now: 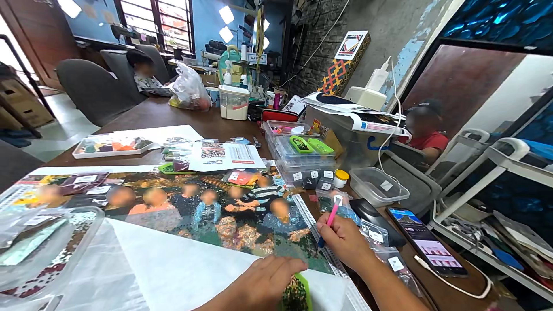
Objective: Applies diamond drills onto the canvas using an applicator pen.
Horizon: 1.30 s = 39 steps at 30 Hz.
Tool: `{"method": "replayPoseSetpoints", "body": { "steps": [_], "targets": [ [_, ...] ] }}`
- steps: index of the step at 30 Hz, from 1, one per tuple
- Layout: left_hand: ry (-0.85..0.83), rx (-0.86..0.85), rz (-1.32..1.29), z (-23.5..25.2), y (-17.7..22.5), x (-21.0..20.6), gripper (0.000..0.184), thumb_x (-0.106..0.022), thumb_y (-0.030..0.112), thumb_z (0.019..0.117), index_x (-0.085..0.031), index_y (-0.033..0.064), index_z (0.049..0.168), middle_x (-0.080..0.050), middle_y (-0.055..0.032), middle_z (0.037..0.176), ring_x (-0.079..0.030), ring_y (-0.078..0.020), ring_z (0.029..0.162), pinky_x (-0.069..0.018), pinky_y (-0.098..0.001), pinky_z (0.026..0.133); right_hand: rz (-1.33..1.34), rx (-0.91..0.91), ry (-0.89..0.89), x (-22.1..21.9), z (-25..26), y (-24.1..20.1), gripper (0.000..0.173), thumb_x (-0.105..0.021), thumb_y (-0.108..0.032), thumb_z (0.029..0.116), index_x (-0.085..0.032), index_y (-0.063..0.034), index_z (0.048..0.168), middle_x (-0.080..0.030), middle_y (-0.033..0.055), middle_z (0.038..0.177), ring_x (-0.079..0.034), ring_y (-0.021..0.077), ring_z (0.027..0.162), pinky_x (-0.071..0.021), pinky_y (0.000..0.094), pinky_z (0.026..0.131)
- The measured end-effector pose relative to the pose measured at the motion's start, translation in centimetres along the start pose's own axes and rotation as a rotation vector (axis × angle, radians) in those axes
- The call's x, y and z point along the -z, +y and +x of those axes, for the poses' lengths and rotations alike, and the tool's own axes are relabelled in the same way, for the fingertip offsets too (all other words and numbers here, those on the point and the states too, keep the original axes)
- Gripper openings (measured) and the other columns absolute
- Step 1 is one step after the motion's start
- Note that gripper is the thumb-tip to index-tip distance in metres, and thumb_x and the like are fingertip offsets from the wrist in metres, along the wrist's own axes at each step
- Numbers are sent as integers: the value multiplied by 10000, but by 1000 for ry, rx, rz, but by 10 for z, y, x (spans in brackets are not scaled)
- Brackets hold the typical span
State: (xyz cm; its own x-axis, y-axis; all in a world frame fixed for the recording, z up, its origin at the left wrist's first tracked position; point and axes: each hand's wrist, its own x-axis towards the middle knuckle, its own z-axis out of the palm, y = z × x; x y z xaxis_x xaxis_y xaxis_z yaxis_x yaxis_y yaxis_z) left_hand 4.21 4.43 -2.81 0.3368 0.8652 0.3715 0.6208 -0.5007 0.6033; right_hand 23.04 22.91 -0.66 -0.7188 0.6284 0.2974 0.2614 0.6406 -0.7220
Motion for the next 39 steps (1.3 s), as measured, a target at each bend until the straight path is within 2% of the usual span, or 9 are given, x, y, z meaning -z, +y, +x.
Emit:
{"method": "replayPoseSetpoints", "body": {
  "steps": [2, 5, 8, 12, 16, 19, 31, 33, 39],
  "targets": [
    [-22, 9, -72, -1, 1, 5, 1035, -921, 417, 639, -464, -26, 1455, -601, -267, 1331, -605, -446, 1166, -470, -628, 976, -29, 37, 6, -1, 0, 1, 268, -476, -226, 996, -617, -91, 813, -503, -80, 617, -475, -33, 543, -405, 164, 529],
    [-26, 30, -127, -1, 0, 7, 1015, -928, 306, 659, -425, -42, 1469, -607, -277, 1308, -605, -452, 1158, -463, -629, 994, -23, 85, 43, -1, -2, 2, 282, -480, -240, 1002, -621, -95, 807, -505, -85, 614, -471, -47, 545, -408, 153, 530],
    [14, 54, -120, 0, -2, 5, 1059, -929, 292, 660, -373, -65, 1488, -608, -277, 1316, -614, -421, 1161, -482, -565, 1000, 96, 106, 89, -1, -3, -1, 273, -482, -236, 1019, -610, -117, 810, -502, -117, 624, -453, -71, 538, -392, 128, 516],
    [30, 124, -144, 2, -3, 6, 1127, -935, 262, 649, -304, -60, 1526, -597, -265, 1355, -611, -391, 1186, -486, -534, 998, 253, 186, 13, -6, -9, -13, 269, -483, -240, 1046, -644, -89, 892, -588, -116, 721, -523, -83, 604, -448, 110, 555],
    [19, 138, -146, 4, -6, 5, 1143, -933, 258, 651, -284, -59, 1536, -590, -254, 1371, -606, -377, 1188, -483, -515, 1004, 267, 380, -121, -16, -12, -17, 349, -478, -311, 1085, -622, -46, 910, -576, -44, 711, -512, -67, 613, -439, 115, 566],
    [28, 142, -140, 5, -8, 3, 1140, -933, 274, 648, -295, -54, 1534, -591, -246, 1379, -609, -373, 1193, -486, -511, 1005, 221, 476, -151, -22, -11, -16, 346, -463, -272, 1095, -597, -20, 900, -556, 12, 695, -502, -32, 602, -424, 120, 569],
    [29, 144, -121, 5, -9, 3, 1106, -925, 313, 668, -326, -28, 1533, -578, -237, 1400, -592, -376, 1229, -476, -509, 1035, 178, 454, -120, -24, -11, -14, 320, -474, -239, 1081, -607, -20, 890, -553, 7, 684, -493, -36, 595, -412, 118, 557],
    [71, 111, -117, 4, -12, -1, 1096, -924, 321, 658, -349, -42, 1518, -597, -247, 1374, -609, -382, 1207, -487, -524, 1020, 167, 455, -115, -24, -11, -14, 320, -471, -237, 1083, -604, -16, 893, -558, 16, 689, -501, -28, 597, -418, 121, 561],
    [66, 116, -116, 4, -12, -2, 1087, -922, 331, 669, -352, -32, 1520, -590, -231, 1386, -609, -355, 1207, -495, -490, 1016, 173, 441, -101, -25, -11, -12, 314, -479, -247, 1084, -617, -18, 919, -562, 6, 688, -502, -32, 592, -424, 122, 559]
  ]
}}
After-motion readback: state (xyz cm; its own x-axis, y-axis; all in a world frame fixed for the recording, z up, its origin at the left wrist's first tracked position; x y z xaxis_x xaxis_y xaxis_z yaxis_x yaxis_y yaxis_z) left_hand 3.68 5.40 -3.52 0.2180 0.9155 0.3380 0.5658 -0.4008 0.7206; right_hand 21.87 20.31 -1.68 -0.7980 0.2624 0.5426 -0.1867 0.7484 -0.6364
